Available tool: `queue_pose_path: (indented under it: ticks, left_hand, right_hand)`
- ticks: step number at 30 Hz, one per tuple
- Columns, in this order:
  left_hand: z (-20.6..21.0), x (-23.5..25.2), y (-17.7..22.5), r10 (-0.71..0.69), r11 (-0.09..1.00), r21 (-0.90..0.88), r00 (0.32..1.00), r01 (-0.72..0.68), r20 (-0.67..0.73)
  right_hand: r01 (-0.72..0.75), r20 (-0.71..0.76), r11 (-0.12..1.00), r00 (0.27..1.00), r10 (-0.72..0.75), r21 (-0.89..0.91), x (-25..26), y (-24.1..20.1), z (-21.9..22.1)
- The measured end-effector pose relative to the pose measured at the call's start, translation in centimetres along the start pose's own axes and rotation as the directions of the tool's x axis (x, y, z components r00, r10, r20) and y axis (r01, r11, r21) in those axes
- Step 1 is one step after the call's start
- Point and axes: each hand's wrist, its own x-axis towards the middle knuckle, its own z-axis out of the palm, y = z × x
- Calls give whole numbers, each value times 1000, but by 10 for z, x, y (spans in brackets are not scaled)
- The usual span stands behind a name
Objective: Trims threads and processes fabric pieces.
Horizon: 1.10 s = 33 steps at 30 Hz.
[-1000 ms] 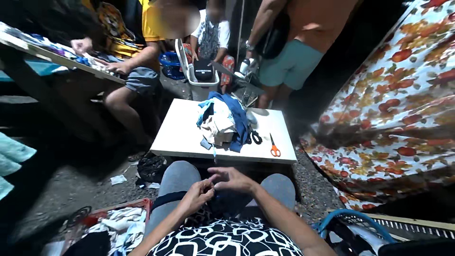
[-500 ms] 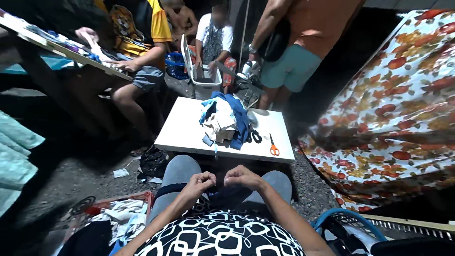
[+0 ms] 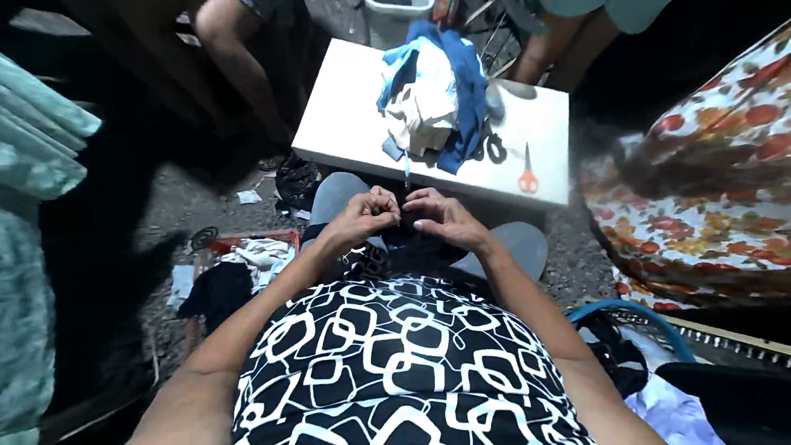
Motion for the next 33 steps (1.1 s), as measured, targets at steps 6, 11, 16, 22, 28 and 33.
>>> queue_pose_path:
  ticks: [6,11,16,22,28,33]
  left_hand:
    - [0,-4,2,2,1000,1,1000,-2,-19]
    - [-2,-31,1,34,989,-143,999,-28,38]
    - [-4,-30,-25,106,927,-371,988,-59,108]
    - [-7,-47,-4,167,830,-545,985,-119,39]
    - [-8,-34,-17,219,696,-708,974,-119,52]
    - [-8,-36,-19,85,671,-738,996,-65,-11]
  right_hand:
    - [-15,29,950,1000,6,312,15,-4,29]
    - [-2,5,909,1000,0,416,7,-9,12]
    - [-80,30,844,997,76,530,-8,-14,-11]
    - [-64,8,772,997,77,633,-39,-2,-64]
    - [-58,-63,837,992,110,544,-81,5,-108]
    - [-99,-240,923,950,199,371,-127,-4,-134]
